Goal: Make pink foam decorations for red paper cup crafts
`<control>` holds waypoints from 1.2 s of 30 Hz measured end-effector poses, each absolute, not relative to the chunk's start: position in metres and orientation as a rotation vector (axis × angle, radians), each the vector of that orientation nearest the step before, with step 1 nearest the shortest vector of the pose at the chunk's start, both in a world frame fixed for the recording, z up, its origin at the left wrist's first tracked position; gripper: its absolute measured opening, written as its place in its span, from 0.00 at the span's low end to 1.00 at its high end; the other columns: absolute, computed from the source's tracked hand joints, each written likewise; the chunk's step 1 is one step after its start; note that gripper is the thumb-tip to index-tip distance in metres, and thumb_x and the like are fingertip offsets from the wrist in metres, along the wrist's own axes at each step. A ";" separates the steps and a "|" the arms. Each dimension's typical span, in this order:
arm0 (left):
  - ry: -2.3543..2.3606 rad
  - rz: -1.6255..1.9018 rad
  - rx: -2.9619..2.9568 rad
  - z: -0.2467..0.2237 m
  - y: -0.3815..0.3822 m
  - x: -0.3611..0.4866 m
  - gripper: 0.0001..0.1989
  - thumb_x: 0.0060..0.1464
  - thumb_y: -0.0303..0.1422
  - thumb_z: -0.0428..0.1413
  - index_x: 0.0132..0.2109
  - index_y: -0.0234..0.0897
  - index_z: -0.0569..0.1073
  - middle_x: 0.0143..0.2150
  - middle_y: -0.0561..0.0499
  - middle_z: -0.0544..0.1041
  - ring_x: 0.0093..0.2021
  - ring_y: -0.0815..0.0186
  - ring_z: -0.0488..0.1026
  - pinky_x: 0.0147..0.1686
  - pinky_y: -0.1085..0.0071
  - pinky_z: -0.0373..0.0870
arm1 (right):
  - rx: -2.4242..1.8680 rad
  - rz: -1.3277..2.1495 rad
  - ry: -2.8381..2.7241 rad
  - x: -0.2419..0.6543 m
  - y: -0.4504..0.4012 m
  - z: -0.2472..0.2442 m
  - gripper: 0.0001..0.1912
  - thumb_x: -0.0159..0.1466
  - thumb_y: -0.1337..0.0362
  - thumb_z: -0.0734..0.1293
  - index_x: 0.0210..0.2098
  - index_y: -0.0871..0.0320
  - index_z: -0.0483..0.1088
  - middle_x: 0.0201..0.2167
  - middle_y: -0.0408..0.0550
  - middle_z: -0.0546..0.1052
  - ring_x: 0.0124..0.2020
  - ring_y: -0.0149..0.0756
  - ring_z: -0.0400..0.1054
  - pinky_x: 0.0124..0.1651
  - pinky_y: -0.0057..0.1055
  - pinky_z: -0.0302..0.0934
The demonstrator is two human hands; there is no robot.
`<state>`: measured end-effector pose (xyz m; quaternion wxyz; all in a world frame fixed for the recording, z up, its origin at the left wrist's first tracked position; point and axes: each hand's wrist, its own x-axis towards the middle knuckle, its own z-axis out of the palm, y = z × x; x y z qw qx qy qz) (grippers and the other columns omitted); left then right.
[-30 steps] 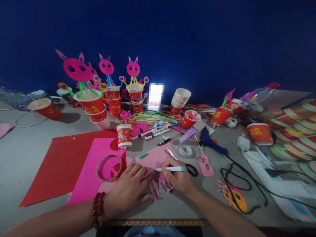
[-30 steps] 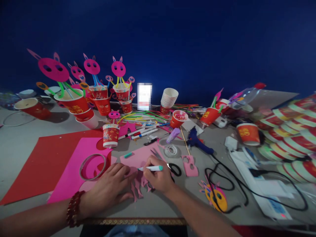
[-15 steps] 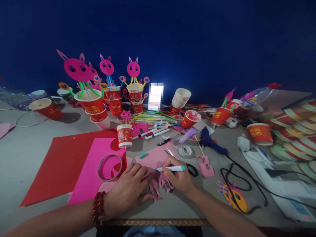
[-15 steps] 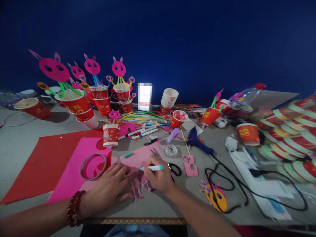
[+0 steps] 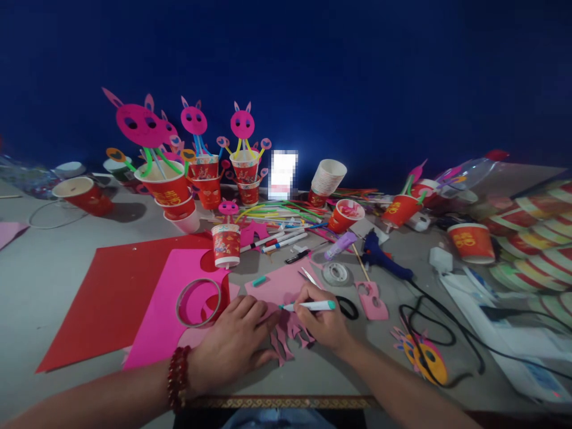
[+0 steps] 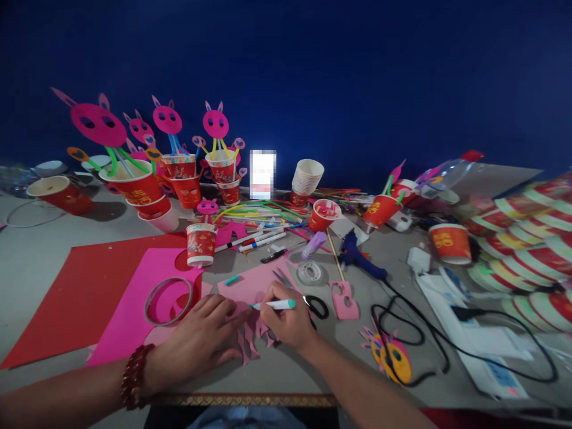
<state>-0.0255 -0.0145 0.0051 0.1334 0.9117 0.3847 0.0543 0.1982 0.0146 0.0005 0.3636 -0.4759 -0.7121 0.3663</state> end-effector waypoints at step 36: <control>1.108 0.196 2.668 0.004 -0.014 -0.026 0.29 0.60 0.50 0.54 0.62 0.41 0.63 0.49 0.45 0.69 0.48 0.54 0.64 0.50 0.55 0.63 | -1.113 0.907 -1.491 0.201 0.012 -0.002 0.06 0.67 0.60 0.63 0.35 0.55 0.67 0.25 0.42 0.72 0.26 0.34 0.67 0.29 0.30 0.63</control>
